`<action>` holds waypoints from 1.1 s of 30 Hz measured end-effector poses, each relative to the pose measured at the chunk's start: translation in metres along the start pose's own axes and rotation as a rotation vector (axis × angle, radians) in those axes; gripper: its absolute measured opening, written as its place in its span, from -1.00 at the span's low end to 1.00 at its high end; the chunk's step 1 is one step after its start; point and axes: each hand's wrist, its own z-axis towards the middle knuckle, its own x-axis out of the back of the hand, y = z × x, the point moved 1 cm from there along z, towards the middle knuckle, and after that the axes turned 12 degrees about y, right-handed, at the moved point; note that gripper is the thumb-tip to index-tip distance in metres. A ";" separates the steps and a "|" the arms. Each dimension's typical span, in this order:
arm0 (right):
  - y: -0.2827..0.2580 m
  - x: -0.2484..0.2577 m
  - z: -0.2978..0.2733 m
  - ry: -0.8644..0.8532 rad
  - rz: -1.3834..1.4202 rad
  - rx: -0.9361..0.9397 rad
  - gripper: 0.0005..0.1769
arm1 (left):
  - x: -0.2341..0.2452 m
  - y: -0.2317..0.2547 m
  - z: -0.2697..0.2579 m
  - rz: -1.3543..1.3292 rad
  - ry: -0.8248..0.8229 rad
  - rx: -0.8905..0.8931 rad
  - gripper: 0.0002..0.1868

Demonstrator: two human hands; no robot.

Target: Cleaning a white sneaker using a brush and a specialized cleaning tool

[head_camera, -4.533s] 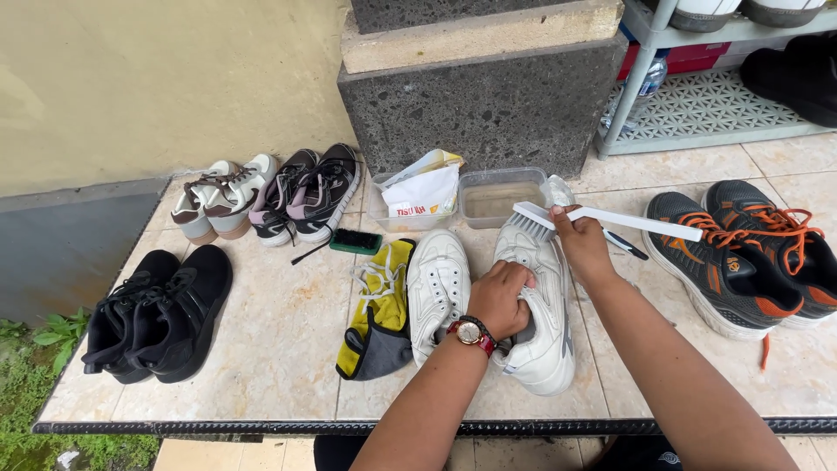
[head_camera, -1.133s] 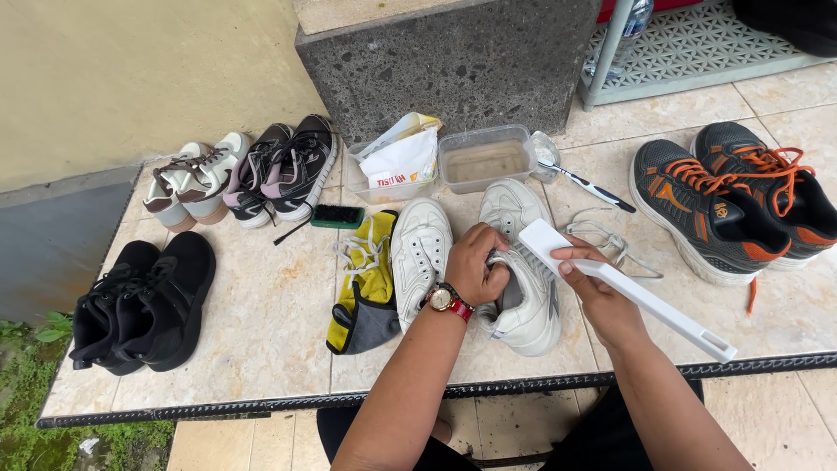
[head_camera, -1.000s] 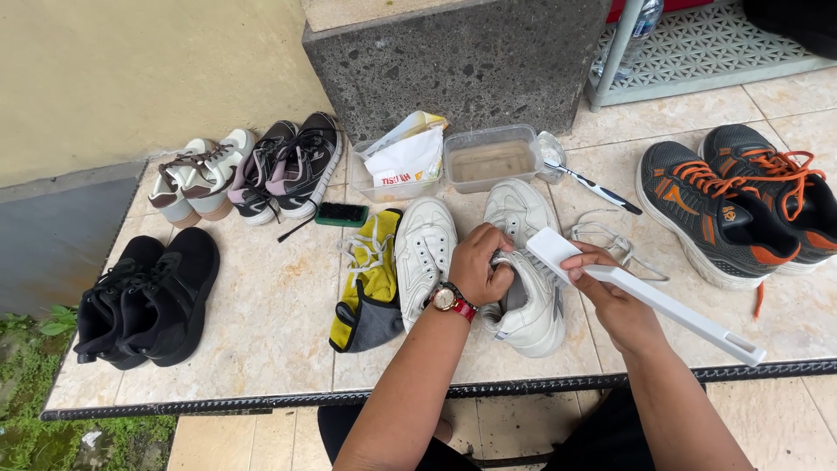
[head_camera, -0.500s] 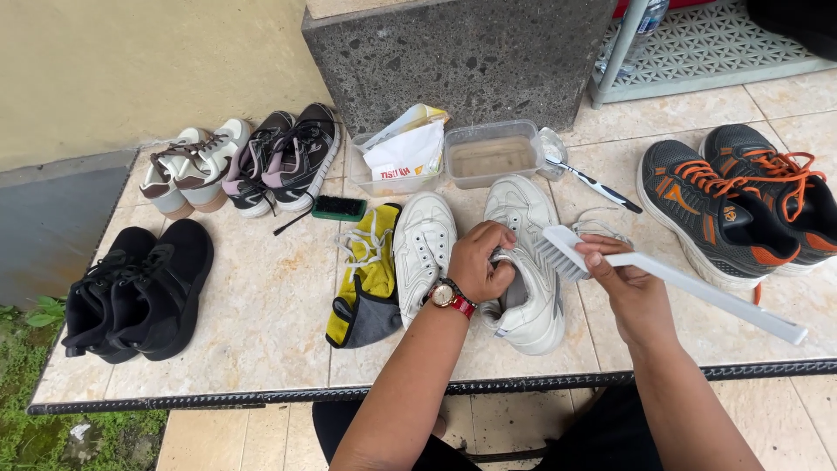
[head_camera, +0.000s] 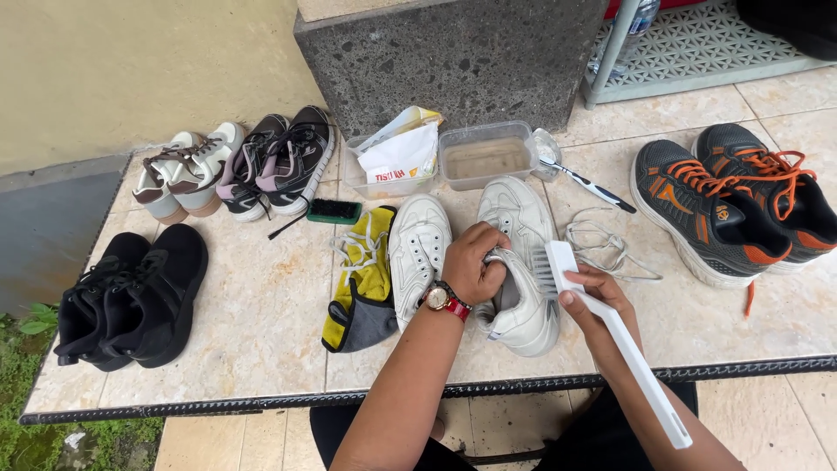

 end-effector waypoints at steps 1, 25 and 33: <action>0.007 0.006 -0.010 -0.009 0.026 -0.004 -0.65 | 0.001 0.002 -0.001 -0.001 -0.011 0.043 -0.76; -0.001 -0.008 -0.021 0.178 0.135 -0.211 -0.61 | -0.001 -0.008 -0.003 -0.080 -0.004 0.104 -0.78; -0.001 -0.021 0.052 0.129 0.271 -0.071 -0.61 | -0.009 -0.001 -0.005 0.051 0.074 0.103 -0.79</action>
